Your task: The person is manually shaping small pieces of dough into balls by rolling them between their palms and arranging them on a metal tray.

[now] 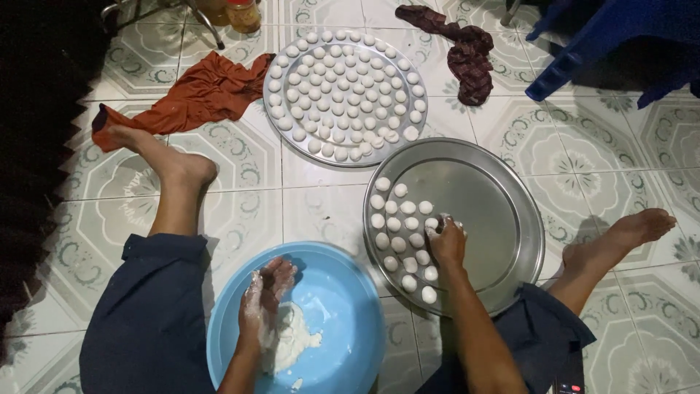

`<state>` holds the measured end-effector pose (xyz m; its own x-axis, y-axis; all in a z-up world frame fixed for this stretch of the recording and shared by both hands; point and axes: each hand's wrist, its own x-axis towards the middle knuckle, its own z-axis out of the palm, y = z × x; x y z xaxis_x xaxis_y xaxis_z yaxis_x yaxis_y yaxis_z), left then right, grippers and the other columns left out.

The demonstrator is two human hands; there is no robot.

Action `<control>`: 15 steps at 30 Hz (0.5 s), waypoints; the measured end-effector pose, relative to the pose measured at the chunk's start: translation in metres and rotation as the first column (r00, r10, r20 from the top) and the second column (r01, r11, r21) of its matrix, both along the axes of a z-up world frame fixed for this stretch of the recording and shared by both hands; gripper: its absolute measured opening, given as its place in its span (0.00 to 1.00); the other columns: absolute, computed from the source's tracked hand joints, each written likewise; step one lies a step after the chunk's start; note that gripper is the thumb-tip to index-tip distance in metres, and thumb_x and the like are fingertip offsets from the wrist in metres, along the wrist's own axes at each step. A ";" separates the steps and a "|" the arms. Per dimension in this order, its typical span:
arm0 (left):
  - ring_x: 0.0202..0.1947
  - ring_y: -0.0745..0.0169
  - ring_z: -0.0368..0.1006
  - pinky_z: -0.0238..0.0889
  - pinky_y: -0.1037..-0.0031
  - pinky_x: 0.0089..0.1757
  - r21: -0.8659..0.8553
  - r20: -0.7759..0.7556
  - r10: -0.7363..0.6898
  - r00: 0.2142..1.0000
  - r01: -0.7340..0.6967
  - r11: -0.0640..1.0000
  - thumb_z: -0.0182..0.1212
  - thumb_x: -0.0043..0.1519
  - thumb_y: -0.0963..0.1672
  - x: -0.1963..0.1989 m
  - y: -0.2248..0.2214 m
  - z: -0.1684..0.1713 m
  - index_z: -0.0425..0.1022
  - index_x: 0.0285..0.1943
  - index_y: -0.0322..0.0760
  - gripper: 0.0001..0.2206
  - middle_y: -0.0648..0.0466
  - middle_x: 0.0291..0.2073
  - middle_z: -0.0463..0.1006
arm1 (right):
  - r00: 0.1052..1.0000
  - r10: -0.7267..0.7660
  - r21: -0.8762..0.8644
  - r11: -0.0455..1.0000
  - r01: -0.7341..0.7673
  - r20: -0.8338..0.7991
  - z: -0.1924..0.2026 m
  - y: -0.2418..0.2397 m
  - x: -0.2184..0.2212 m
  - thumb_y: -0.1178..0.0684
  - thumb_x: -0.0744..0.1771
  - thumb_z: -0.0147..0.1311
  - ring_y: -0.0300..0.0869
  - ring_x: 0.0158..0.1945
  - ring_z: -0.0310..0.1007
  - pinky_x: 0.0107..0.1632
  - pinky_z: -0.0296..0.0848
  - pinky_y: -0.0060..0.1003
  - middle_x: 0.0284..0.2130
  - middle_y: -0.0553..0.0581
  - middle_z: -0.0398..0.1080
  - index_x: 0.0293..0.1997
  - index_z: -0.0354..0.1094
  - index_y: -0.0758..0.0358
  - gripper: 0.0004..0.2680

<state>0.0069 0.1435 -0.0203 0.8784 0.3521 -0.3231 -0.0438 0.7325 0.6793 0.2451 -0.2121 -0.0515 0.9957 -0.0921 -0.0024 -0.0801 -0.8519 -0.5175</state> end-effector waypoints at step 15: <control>0.55 0.41 0.73 0.63 0.53 0.58 0.043 -0.093 0.029 0.995 -0.026 0.999 0.40 0.71 0.48 0.000 0.009 0.018 0.67 0.67 0.20 0.25 0.35 0.53 0.77 | 0.990 -0.043 0.272 0.959 0.078 -0.134 0.080 0.012 -0.033 0.58 0.65 0.57 0.56 0.62 0.69 0.64 0.66 0.44 0.61 0.69 0.68 0.67 0.62 0.72 0.21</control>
<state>0.0066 0.1526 -0.0026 0.8348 0.3906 -0.3880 0.0017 0.7029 0.7113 0.2118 -0.1997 0.0282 0.9784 -0.1302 -0.1608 -0.2064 -0.6688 -0.7142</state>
